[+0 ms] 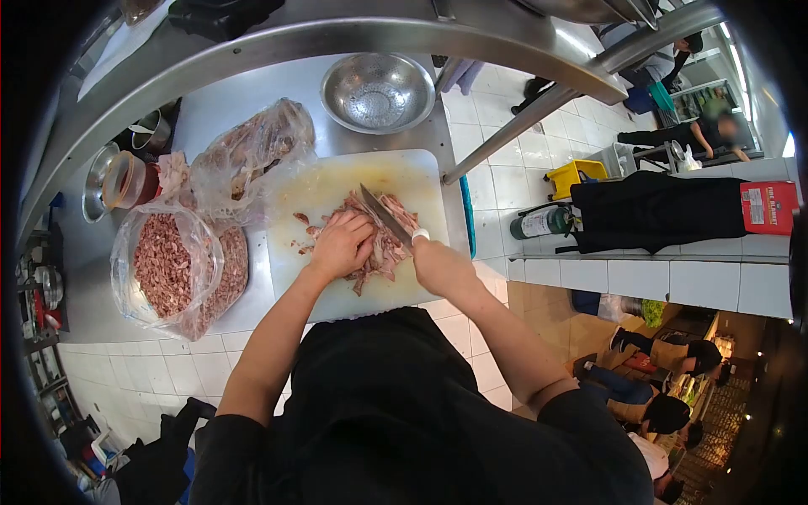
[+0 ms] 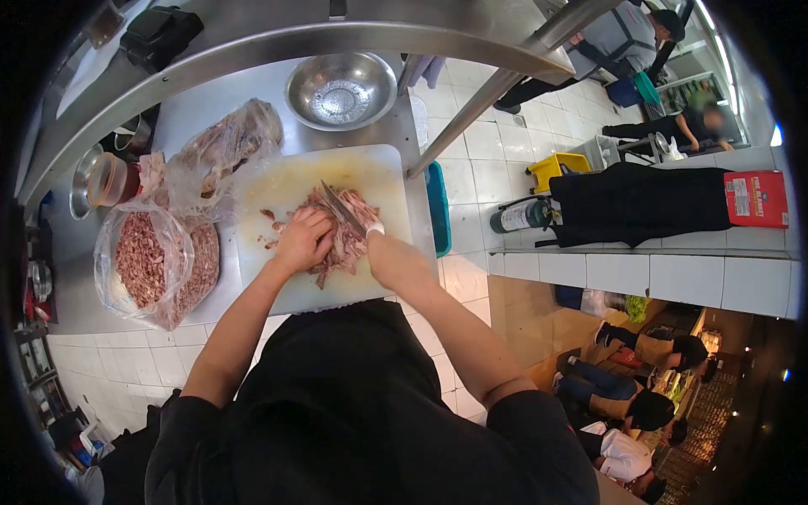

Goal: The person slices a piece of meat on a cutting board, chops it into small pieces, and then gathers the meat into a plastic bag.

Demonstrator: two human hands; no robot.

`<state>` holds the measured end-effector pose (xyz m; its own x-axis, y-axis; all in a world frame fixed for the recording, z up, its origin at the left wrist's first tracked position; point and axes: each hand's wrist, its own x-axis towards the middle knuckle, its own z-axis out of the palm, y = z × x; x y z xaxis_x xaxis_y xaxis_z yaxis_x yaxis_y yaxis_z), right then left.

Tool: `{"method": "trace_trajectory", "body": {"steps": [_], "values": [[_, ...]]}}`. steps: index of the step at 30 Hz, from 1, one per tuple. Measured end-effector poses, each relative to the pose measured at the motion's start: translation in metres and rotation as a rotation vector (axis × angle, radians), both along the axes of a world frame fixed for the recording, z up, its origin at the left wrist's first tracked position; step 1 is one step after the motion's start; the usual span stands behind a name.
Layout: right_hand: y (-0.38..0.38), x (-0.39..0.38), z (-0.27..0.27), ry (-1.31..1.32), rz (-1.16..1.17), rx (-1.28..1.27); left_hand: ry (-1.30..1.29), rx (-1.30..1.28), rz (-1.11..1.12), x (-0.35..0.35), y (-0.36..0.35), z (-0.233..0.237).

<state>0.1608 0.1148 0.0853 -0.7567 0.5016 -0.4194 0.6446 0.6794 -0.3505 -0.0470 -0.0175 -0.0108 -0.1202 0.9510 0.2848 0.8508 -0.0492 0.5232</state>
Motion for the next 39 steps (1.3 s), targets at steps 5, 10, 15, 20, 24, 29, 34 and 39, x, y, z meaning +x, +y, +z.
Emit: {"method": "trace_trajectory", "body": {"steps": [5,10,15,20,24,29,34,39], "values": [[-0.014,-0.008,-0.037,-0.006,-0.045,-0.01,-0.048,0.041,-0.004,-0.002,0.0,-0.003],[-0.011,-0.027,0.003,0.005,-0.068,-0.009,-0.073,-0.006,-0.074,-0.009,-0.004,0.005],[-0.034,-0.021,0.033,-0.046,-0.024,-0.031,-0.023,0.064,-0.039,-0.008,-0.005,-0.004],[-0.05,-0.017,-0.034,-0.079,-0.048,-0.012,-0.083,0.05,-0.033,-0.009,-0.004,-0.004],[-0.024,-0.034,-0.034,0.077,-0.058,0.007,-0.091,0.069,-0.047,-0.009,-0.004,-0.01],[-0.04,-0.021,-0.004,-0.011,-0.034,0.0,-0.092,0.106,-0.027,-0.008,-0.004,-0.012],[-0.036,-0.027,-0.067,0.156,-0.128,0.007,-0.099,0.022,-0.044,-0.009,-0.007,-0.007],[-0.024,0.004,-0.051,0.278,-0.11,-0.015,-0.19,0.108,0.052,-0.016,0.0,-0.01]]}}
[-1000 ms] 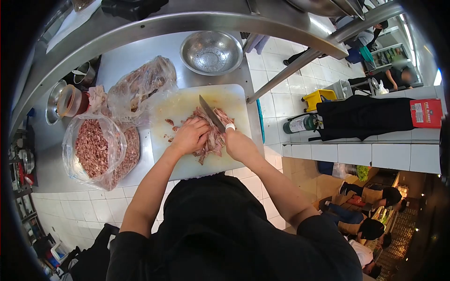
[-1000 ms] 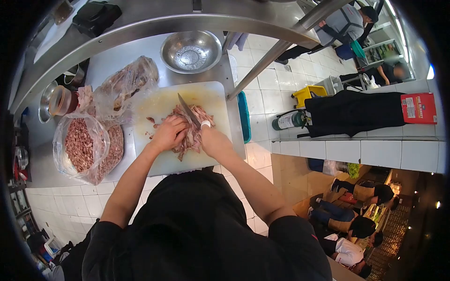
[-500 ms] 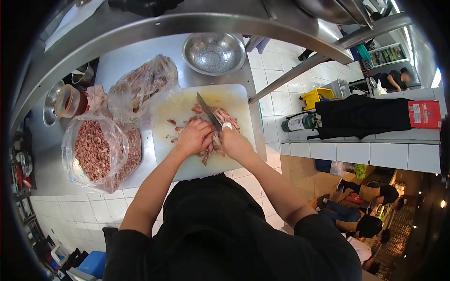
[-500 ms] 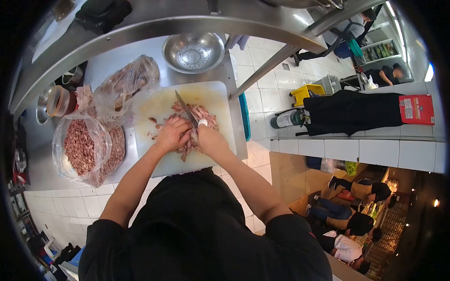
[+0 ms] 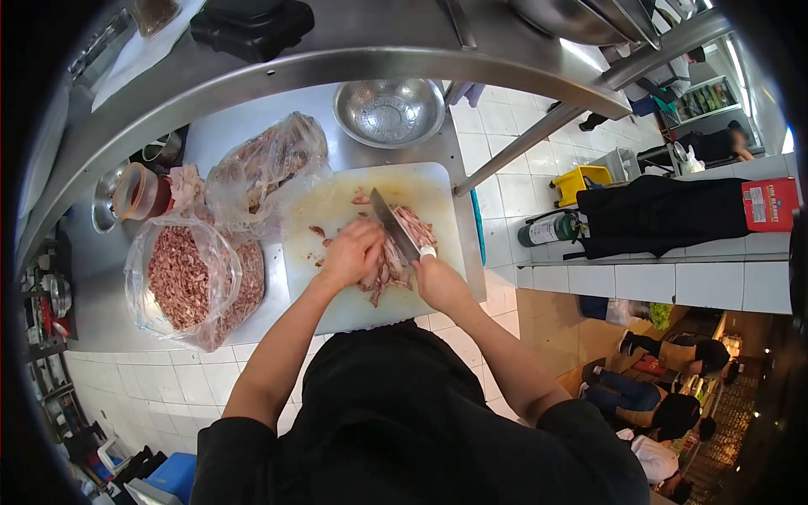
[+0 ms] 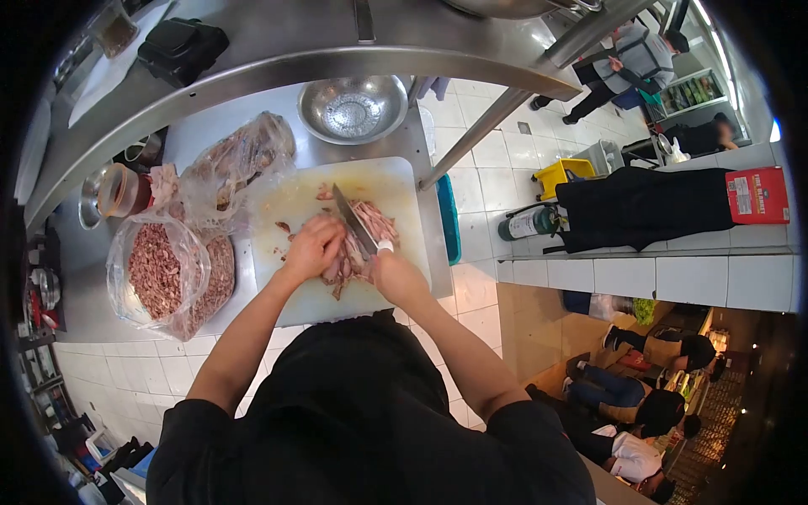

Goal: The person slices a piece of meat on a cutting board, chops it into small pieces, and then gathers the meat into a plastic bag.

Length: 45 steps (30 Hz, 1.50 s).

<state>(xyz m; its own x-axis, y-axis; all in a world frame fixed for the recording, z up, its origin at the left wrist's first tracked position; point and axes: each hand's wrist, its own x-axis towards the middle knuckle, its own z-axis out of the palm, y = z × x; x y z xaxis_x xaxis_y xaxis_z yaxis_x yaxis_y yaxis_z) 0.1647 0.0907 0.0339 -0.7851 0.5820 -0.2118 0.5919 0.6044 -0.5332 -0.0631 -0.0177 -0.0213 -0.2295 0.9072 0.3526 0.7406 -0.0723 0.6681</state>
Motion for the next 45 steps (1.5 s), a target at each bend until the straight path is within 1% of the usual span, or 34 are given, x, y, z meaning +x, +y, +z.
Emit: {"method": "trace_trajectory", "body": {"steps": [1,3,4,6,7,9,10,12,14,15,16,18,19,21,22,24,25,26,27,29,32,33,34,36,38,40,41,43,45], "values": [[-0.002,0.004,0.005,-0.02,-0.052,-0.025,0.003,-0.003,-0.002,-0.003,0.005,0.003],[-0.002,0.006,0.012,-0.031,-0.056,-0.033,0.084,0.042,0.339,-0.015,0.026,0.009],[-0.004,0.008,0.013,-0.045,-0.056,-0.042,0.084,0.04,0.337,-0.023,0.034,0.01],[-0.007,0.01,0.011,-0.052,-0.066,-0.047,0.032,-0.232,0.186,-0.044,0.044,0.013],[-0.007,0.009,0.011,-0.059,-0.073,-0.049,0.037,-0.232,0.189,-0.049,0.046,0.012],[-0.007,0.009,0.01,-0.049,-0.095,-0.052,0.091,-0.353,0.084,-0.052,0.047,0.013],[-0.008,0.01,0.009,-0.046,-0.122,-0.054,0.092,-0.357,0.083,-0.05,0.043,0.014],[-0.004,0.011,0.01,-0.049,-0.098,-0.056,0.089,-0.371,-0.085,-0.045,0.034,0.015],[-0.001,0.008,0.013,-0.047,-0.072,-0.052,0.055,-0.364,-0.099,-0.043,0.029,0.017],[-0.002,0.004,0.018,-0.101,-0.054,-0.051,0.017,-0.356,-0.111,-0.041,0.027,0.018],[-0.001,0.0,0.022,-0.154,-0.036,-0.048,0.017,-0.353,-0.108,-0.039,0.025,0.02],[0.003,-0.007,0.029,-0.152,0.012,-0.008,0.003,-0.313,-0.017,-0.036,0.018,0.019],[0.005,-0.012,0.033,-0.15,0.057,0.03,0.001,-0.312,-0.01,-0.035,0.015,0.017],[0.014,-0.025,0.049,-0.182,0.115,0.031,0.108,-0.265,0.013,-0.03,0.011,0.011],[0.017,-0.03,0.058,-0.213,0.167,0.031,0.104,-0.265,0.018,-0.027,0.009,0.008],[0.019,-0.036,0.064,-0.229,0.211,0.042,0.21,-0.222,0.035,-0.023,0.008,0.004],[0.021,-0.04,0.065,-0.241,0.252,0.051,0.206,-0.223,0.044,-0.023,0.009,0.004],[0.022,-0.042,0.05,-0.244,0.263,0.051,0.222,-0.272,0.041,-0.022,0.009,0.003],[0.022,-0.043,0.023,-0.239,0.268,0.057,0.237,-0.323,0.038,-0.022,0.007,0.002],[0.025,-0.052,0.002,-0.235,0.28,0.065,0.237,-0.291,0.04,-0.023,0.005,0.0],[0.038,-0.068,0.005,-0.159,0.242,0.07,0.274,-0.206,0.052,-0.019,0.003,0.003],[0.041,-0.069,0.019,-0.145,0.248,0.085,0.311,-0.151,0.068,-0.02,0.005,0.005],[0.042,-0.07,0.026,-0.133,0.255,0.098,0.313,-0.152,0.071,-0.019,0.005,0.006],[0.04,-0.065,0.014,-0.144,0.271,0.067,0.273,-0.209,0.122,-0.014,0.003,0.004],[0.041,-0.062,0.0,-0.161,0.284,0.039,0.259,-0.217,0.122,-0.014,0.003,0.002],[0.041,-0.075,-0.006,-0.11,0.237,0.018,0.254,-0.222,0.124,-0.018,0.004,-0.001],[0.042,-0.075,-0.007,-0.109,0.232,0.015,0.222,-0.231,0.1,-0.02,0.003,-0.002],[0.049,-0.082,-0.002,-0.081,0.294,0.078,0.204,-0.229,0.078,-0.023,0.007,0.005],[0.048,-0.073,0.006,-0.063,0.259,0.083,0.221,-0.174,0.07,-0.022,0.001,0.01]]}}
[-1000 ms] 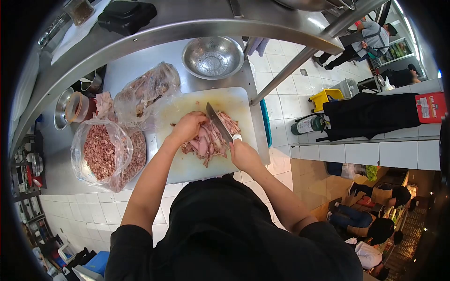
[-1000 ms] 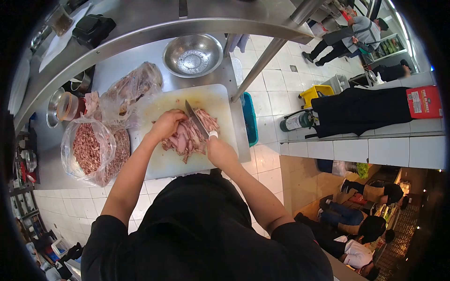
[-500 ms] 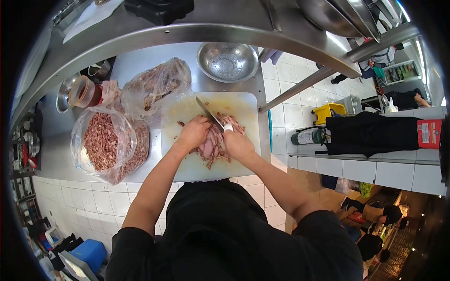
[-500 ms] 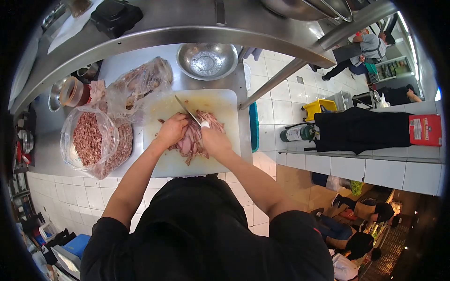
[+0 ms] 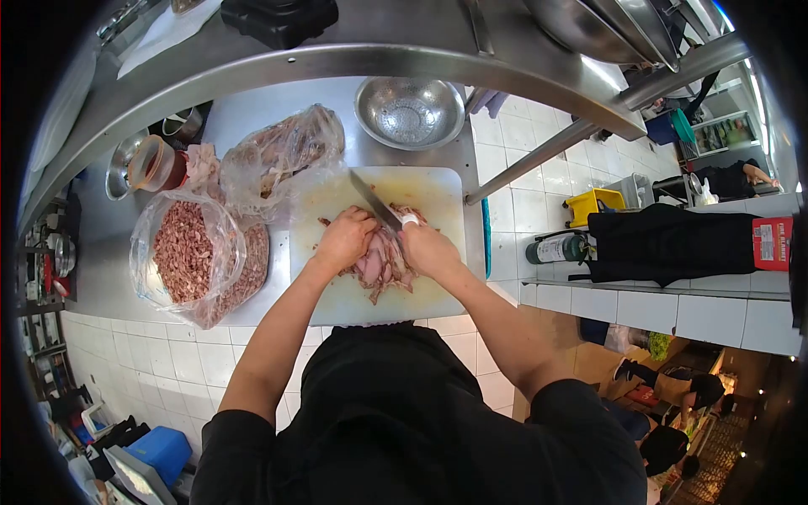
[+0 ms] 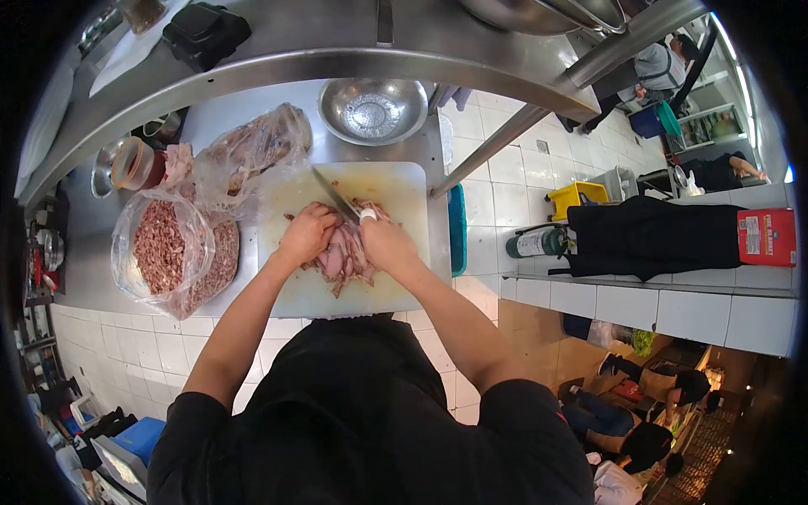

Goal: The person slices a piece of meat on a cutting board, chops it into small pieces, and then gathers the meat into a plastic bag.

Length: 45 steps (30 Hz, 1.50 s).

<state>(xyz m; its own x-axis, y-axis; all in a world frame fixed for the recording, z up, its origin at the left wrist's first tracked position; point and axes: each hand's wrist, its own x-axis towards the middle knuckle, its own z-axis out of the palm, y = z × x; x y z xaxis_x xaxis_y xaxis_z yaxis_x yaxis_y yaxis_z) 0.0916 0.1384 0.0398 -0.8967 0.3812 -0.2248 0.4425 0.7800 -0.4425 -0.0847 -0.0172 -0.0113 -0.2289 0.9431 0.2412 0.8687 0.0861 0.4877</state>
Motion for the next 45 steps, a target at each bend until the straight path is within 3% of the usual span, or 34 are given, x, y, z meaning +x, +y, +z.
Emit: {"method": "trace_trajectory", "body": {"steps": [3,7,10,12,16,18,21,25,27,31,34,36,40,45], "values": [[-0.004,0.022,0.026,-0.042,-0.06,-0.036,-0.079,0.133,-0.07,0.021,-0.006,0.025],[-0.016,0.036,0.044,-0.218,-0.08,-0.094,-0.008,0.164,-0.177,0.037,-0.008,0.015],[-0.026,0.039,0.051,-0.245,-0.1,-0.118,0.01,0.075,-0.106,0.026,-0.011,-0.003],[-0.025,0.041,0.048,-0.238,-0.104,-0.131,-0.01,0.021,0.15,0.017,-0.012,-0.005],[-0.029,0.039,0.046,-0.212,-0.14,-0.131,-0.166,0.06,0.008,0.023,-0.016,0.022],[-0.032,0.041,0.046,-0.218,-0.136,-0.127,0.016,0.039,-0.152,0.024,-0.017,0.03],[-0.035,0.041,0.051,-0.223,-0.149,-0.107,0.004,0.031,-0.025,0.018,-0.018,0.025],[-0.044,0.039,0.077,-0.277,-0.144,-0.083,-0.068,0.127,-0.1,0.026,-0.016,0.015],[-0.045,0.044,0.072,-0.308,-0.122,-0.086,0.001,0.024,-0.279,0.036,-0.017,0.014],[-0.068,0.055,0.076,-0.278,-0.181,-0.11,-0.048,0.124,-0.272,0.03,-0.014,-0.008],[-0.074,0.055,0.002,-0.263,-0.262,-0.082,-0.052,0.138,-0.303,0.027,-0.014,-0.013],[-0.055,0.039,-0.001,-0.218,-0.24,-0.087,-0.097,0.241,-0.317,0.026,-0.012,-0.01],[-0.049,0.037,0.035,-0.194,-0.232,-0.138,-0.12,0.208,-0.319,0.025,-0.012,-0.006],[-0.066,0.042,-0.004,-0.145,-0.277,-0.131,-0.153,0.2,-0.334,0.024,-0.011,-0.009]]}}
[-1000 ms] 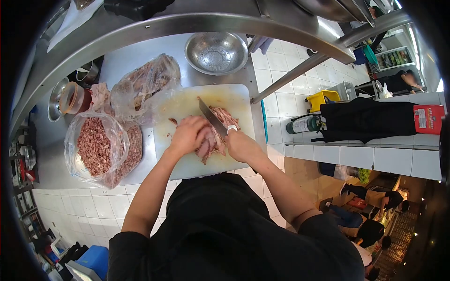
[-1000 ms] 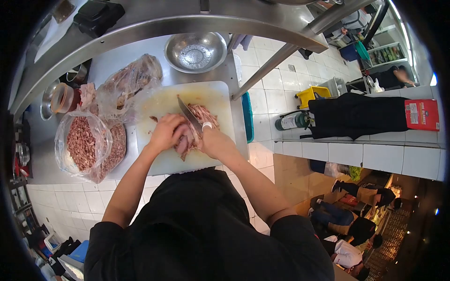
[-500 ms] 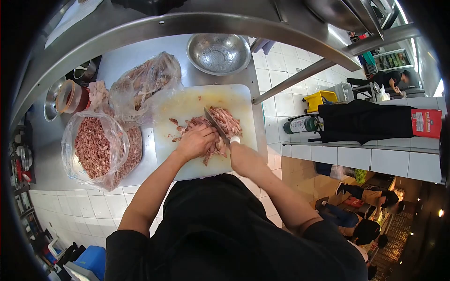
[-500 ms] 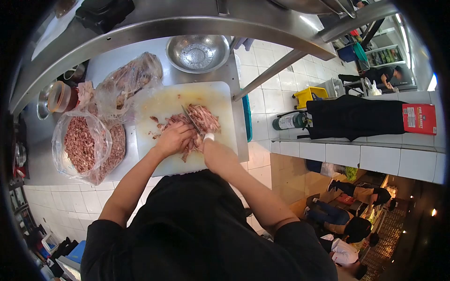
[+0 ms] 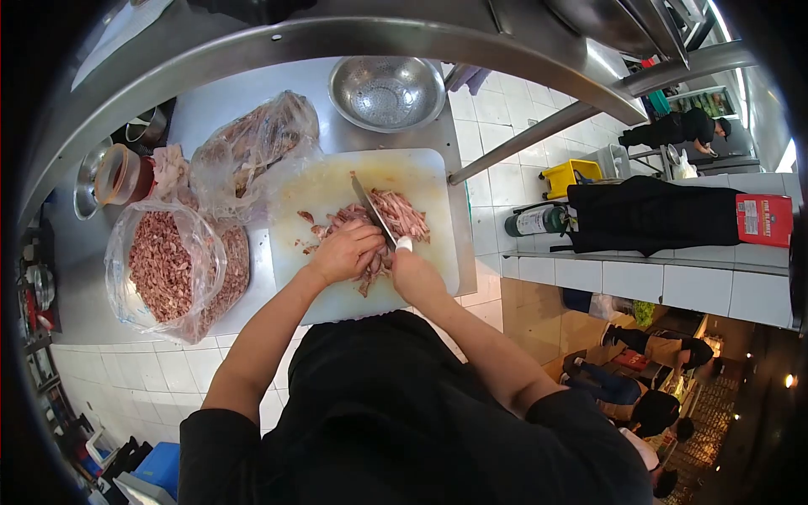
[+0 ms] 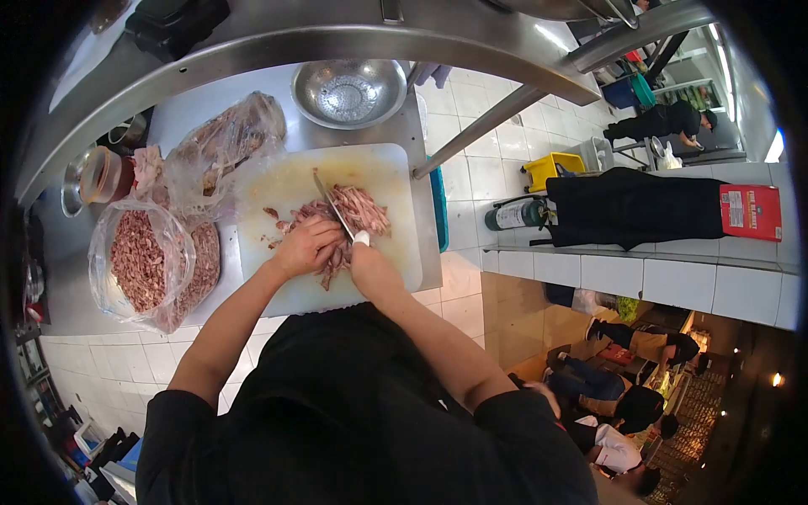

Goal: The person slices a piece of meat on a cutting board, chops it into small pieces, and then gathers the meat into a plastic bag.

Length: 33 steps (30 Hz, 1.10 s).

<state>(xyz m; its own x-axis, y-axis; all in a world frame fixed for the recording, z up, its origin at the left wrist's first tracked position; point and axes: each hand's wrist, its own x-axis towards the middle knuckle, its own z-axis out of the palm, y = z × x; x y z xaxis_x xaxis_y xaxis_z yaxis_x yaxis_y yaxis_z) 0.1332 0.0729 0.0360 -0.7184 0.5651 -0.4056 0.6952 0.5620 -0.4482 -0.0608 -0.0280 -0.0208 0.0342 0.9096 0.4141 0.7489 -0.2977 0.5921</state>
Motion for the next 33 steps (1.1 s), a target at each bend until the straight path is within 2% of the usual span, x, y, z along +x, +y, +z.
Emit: {"method": "trace_trajectory", "body": {"steps": [2,4,6,8,11,16,18,19,21,26,29,32,33], "values": [[0.006,0.003,-0.007,0.025,-0.011,-0.036,-0.015,0.003,0.012,0.004,-0.004,0.0],[0.021,0.001,0.019,0.05,0.07,-0.033,-0.017,0.019,0.021,0.001,0.001,0.002],[-0.001,0.012,0.015,0.069,0.052,0.012,-0.026,0.0,0.013,0.003,-0.002,0.0],[-0.008,0.013,0.001,0.087,0.034,0.067,-0.039,-0.001,0.02,0.002,-0.002,-0.001],[0.009,0.011,-0.031,0.148,-0.036,-0.014,-0.064,0.002,0.021,0.004,-0.003,0.0],[0.018,0.01,0.02,0.114,0.016,0.038,-0.085,-0.01,0.032,0.001,-0.003,0.004],[0.015,0.011,0.036,0.104,-0.003,0.051,-0.035,0.072,0.176,0.0,-0.005,0.007],[0.012,0.012,0.042,0.067,0.011,0.056,-0.031,0.071,0.174,-0.002,-0.006,0.009],[0.005,0.014,0.051,0.031,0.024,0.064,0.056,-0.009,0.158,-0.001,-0.011,0.011],[-0.022,0.014,0.066,-0.107,0.099,0.068,0.079,-0.024,0.195,0.006,-0.011,-0.001],[-0.02,0.002,0.01,-0.093,0.078,0.063,0.069,-0.011,0.193,0.003,-0.011,-0.001],[0.002,-0.006,-0.008,0.007,0.09,0.074,0.049,0.028,0.188,0.005,-0.011,-0.003],[0.006,-0.005,0.002,0.012,0.084,0.082,0.023,0.038,0.196,0.005,-0.009,-0.004]]}}
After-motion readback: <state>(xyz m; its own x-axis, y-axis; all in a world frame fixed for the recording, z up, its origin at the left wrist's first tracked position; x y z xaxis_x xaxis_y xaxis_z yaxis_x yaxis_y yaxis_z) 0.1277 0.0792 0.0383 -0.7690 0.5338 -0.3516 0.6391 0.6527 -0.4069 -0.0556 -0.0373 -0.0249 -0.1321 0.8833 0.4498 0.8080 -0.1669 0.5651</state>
